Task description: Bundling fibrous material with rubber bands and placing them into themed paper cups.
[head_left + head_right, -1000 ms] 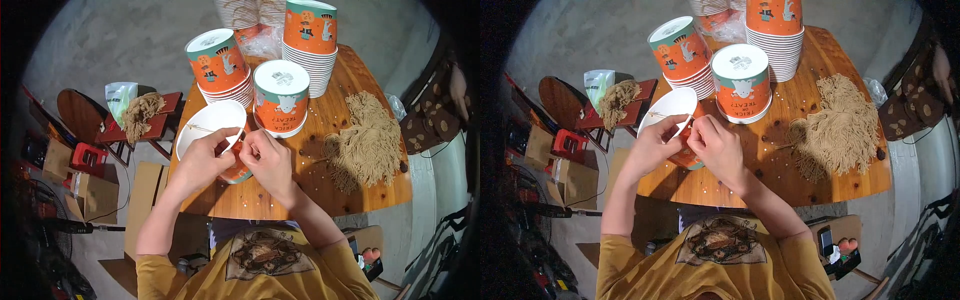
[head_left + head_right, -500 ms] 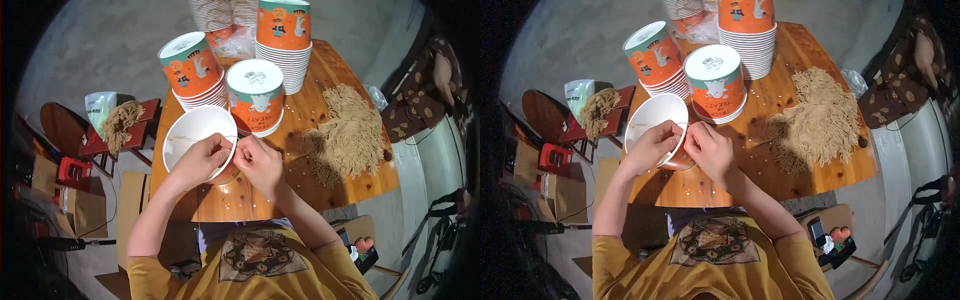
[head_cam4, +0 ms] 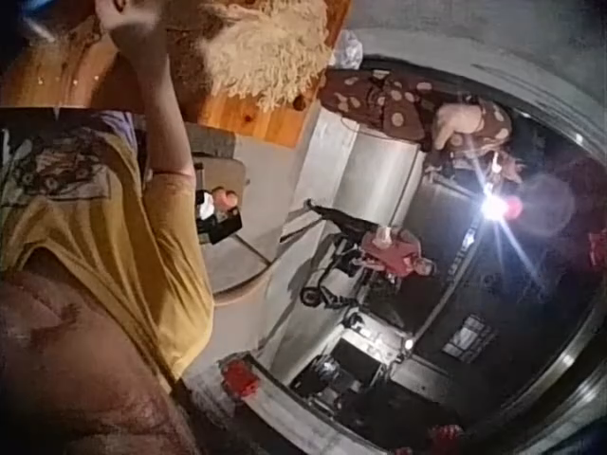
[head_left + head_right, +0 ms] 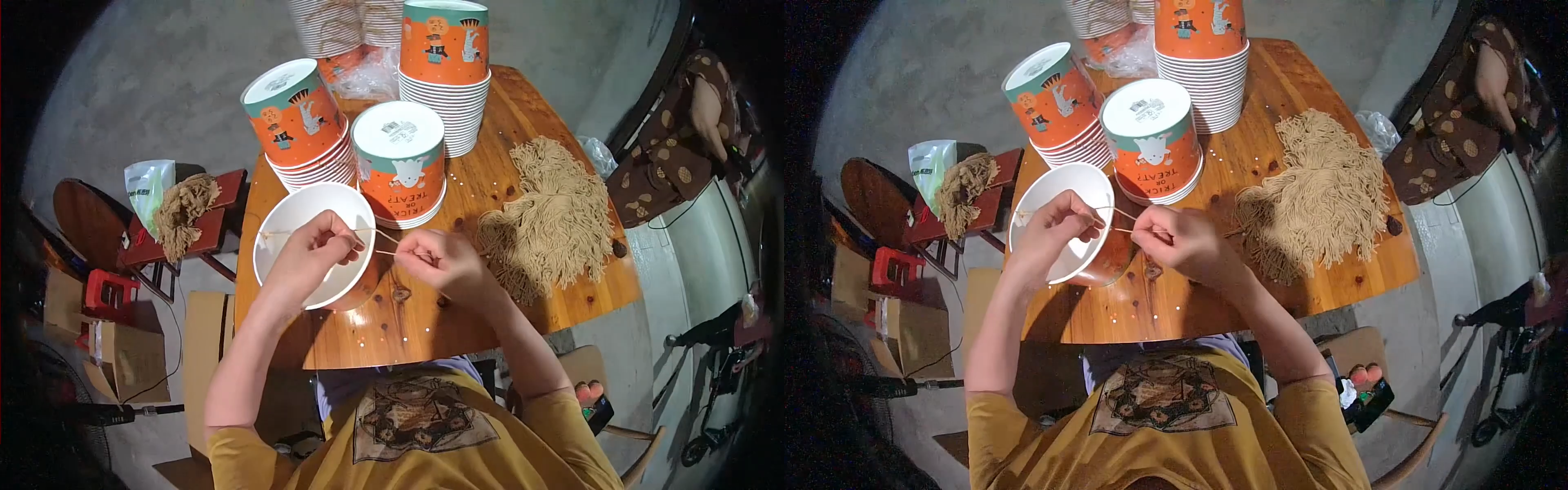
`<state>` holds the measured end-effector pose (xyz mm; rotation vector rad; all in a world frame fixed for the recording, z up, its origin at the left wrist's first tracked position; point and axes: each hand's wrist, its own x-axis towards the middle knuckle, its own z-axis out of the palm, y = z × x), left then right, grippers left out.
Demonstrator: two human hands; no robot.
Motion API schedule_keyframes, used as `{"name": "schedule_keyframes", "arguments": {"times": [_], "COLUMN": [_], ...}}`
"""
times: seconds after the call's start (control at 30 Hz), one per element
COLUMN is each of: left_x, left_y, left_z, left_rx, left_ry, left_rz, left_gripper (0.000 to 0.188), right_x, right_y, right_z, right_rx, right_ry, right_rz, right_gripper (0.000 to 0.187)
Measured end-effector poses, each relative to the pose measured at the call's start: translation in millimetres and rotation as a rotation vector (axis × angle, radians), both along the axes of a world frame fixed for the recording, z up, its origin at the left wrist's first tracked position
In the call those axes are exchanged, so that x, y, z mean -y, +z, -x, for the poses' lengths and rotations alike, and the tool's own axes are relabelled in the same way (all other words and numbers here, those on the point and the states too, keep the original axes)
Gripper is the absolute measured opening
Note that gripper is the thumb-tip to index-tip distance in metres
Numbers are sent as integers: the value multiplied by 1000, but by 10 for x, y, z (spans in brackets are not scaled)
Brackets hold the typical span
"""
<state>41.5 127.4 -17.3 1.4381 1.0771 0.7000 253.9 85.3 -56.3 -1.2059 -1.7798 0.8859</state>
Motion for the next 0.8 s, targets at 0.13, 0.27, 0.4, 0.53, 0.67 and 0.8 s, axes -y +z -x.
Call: {"name": "schedule_keyframes", "arguments": {"times": [0.13, 0.27, 0.4, 0.53, 0.67, 0.8], "left_x": [-34, -15, -9, 25, 28, 36], "left_y": [-9, 73, 34, 24, -52, -79], "left_z": [-27, -128, -150, -133, -90, -113], "left_rx": [202, 266, 327, 401, 287, 235], "left_ry": [-23, -39, -85, -129, -222, -225], "left_rz": [124, 180, 268, 342, 209, 178], "left_gripper": [6, 8, 8, 12, 21, 20], "right_x": [18, 13, 19, -12, -84, -104], "right_y": [-35, -88, -34, 54, 155, 302], "right_z": [23, 67, 38, -75, -154, -181], "right_rx": [-71, -40, -191, -273, -337, -327], "right_ry": [42, 96, 174, 202, 275, 339], "right_rz": [-76, -244, 103, 191, 237, 257], "right_gripper": [11, 10, 10, 10, 10, 13]}}
